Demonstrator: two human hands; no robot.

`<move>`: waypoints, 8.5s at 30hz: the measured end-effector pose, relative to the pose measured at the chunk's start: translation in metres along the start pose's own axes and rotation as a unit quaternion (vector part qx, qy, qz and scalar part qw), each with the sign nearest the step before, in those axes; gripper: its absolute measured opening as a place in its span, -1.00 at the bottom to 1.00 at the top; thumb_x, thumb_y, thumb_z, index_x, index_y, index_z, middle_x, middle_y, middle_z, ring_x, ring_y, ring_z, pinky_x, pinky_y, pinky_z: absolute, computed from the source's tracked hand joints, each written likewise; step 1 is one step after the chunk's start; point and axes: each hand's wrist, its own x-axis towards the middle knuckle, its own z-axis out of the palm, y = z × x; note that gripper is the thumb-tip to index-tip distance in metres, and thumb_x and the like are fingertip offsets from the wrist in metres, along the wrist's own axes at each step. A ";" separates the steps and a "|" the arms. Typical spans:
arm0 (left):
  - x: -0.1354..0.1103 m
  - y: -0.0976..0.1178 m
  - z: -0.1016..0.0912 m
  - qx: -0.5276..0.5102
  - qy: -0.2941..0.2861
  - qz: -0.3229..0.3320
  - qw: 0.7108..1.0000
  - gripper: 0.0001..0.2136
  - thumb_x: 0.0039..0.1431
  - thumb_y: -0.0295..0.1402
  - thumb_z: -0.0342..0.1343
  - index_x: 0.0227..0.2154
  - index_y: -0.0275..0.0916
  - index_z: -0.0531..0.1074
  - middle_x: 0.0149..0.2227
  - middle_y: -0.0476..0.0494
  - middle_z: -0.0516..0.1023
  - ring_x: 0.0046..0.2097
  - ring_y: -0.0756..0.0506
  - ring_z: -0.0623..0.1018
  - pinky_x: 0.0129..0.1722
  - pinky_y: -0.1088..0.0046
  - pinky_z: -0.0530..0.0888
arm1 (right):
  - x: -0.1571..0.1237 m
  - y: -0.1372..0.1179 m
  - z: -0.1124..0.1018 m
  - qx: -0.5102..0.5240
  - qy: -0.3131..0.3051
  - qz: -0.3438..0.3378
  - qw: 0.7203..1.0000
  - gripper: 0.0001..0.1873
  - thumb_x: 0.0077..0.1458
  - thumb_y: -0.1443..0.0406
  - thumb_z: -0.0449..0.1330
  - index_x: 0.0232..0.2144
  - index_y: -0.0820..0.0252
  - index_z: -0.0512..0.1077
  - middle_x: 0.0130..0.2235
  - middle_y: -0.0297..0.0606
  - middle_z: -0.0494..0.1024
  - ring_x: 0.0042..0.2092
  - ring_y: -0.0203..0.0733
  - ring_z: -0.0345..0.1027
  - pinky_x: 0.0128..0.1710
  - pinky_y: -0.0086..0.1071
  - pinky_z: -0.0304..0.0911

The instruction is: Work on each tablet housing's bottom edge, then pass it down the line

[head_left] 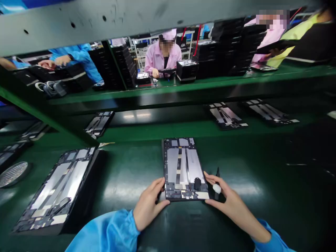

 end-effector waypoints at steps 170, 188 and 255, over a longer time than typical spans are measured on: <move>0.002 0.013 -0.001 0.192 0.101 0.257 0.942 -0.85 0.32 -0.46 0.06 -0.09 -0.25 0.45 -0.14 -0.13 0.57 -0.16 -0.06 0.51 -0.17 0.41 0.47 | 0.061 -0.087 0.043 0.147 -0.175 0.131 0.965 -0.72 0.10 0.11 0.24 -0.39 0.21 0.34 -0.55 -0.32 0.53 -0.46 -0.17 0.56 -0.56 -0.44 0.45; 0.002 0.014 -0.011 0.289 0.044 0.284 0.913 -0.69 0.40 -0.49 -0.14 0.06 -0.19 0.40 -0.08 -0.17 0.53 -0.13 -0.10 0.47 -0.25 0.39 0.43 | 0.058 -0.087 0.038 0.146 -0.158 0.122 0.969 -0.78 0.14 0.14 0.22 -0.42 0.12 0.32 -0.53 -0.36 0.51 -0.44 -0.13 0.55 -0.53 -0.37 0.45; 0.281 -0.040 -0.085 0.281 0.194 -0.112 0.933 -0.69 0.35 -0.20 0.02 0.03 -0.25 0.43 0.07 -0.25 0.45 0.13 -0.22 0.41 0.15 0.11 0.30 | 0.048 -0.031 0.042 0.163 0.196 -0.018 0.967 -0.71 0.22 0.12 0.14 -0.21 0.17 0.55 -0.33 -0.18 0.56 -0.45 -0.25 0.45 -0.58 -0.47 0.36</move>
